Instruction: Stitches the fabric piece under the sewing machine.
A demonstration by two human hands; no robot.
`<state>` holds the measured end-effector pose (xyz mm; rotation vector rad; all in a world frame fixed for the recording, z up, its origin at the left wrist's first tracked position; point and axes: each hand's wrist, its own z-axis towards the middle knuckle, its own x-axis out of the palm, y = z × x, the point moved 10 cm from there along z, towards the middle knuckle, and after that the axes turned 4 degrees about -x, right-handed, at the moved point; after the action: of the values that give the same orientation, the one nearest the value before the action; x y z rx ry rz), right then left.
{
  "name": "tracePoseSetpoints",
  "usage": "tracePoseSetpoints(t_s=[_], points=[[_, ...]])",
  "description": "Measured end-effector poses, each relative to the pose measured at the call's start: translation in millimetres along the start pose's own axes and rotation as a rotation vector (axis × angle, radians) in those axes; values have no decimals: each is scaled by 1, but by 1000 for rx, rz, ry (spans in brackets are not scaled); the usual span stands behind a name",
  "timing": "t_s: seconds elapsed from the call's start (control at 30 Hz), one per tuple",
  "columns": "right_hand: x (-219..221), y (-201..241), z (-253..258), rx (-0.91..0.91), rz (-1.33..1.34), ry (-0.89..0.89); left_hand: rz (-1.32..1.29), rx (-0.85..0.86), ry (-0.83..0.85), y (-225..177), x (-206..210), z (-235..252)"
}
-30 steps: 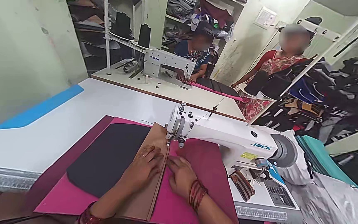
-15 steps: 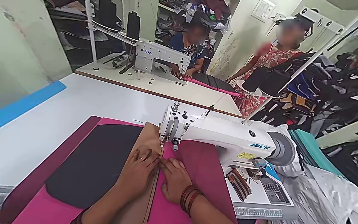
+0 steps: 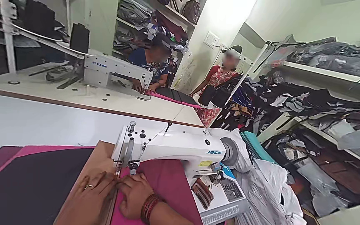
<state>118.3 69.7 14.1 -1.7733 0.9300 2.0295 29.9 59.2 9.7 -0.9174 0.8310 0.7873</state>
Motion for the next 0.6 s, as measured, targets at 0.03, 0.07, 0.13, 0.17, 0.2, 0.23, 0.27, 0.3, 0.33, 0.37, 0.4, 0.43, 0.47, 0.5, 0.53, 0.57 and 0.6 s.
tracePoseSetpoints(t_s=[0.03, 0.07, 0.13, 0.17, 0.2, 0.23, 0.27, 0.3, 0.33, 0.37, 0.4, 0.43, 0.47, 0.5, 0.53, 0.57, 0.6], points=[[-1, -2, 2, -2, -1, -7, -7, 2, 9, 2, 0, 3], [-2, -4, 4, 1, -4, -9, -11, 0, 28, 3, 1, 5], [-2, -9, 6, 18, -18, -11, -28, -14, 67, 6, 3, 11], [-2, -12, 8, 25, -26, -11, -32, -16, 68, 6, 4, 14], [-2, -15, 10, 24, -33, -19, -35, -18, 65, 8, 5, 17], [-3, -17, 12, 26, -32, -26, -32, -13, 50, 10, 7, 19], [-4, -19, 14, 29, -29, -38, -23, -5, 23, 13, 9, 21], [-5, -20, 15, 32, -28, -58, -15, 2, -12, 14, 10, 23], [-7, -20, 15, 36, -24, -80, -8, -1, -29, 15, 9, 24], [-10, -21, 15, 43, -24, -90, -15, -11, -22, 14, 8, 26], [-10, -21, 15, 61, -31, -68, -9, -24, -1, 13, 8, 27], [-9, -21, 14, 81, -38, -31, -13, -38, 34, 12, 8, 25], [-5, -20, 14, 102, -45, -1, -21, -45, 75, 12, 8, 22], [0, -19, 13, 120, -51, 6, -35, -42, 116, 12, 9, 17], [3, -18, 11, 155, -48, 17, -56, -28, 158, 10, 9, 12], [6, -16, 8, 207, -34, 39, -74, 0, 173, 8, 7, 6], [7, -14, 3, 252, -5, 54, -92, 28, 187, 5, 5, -1]])
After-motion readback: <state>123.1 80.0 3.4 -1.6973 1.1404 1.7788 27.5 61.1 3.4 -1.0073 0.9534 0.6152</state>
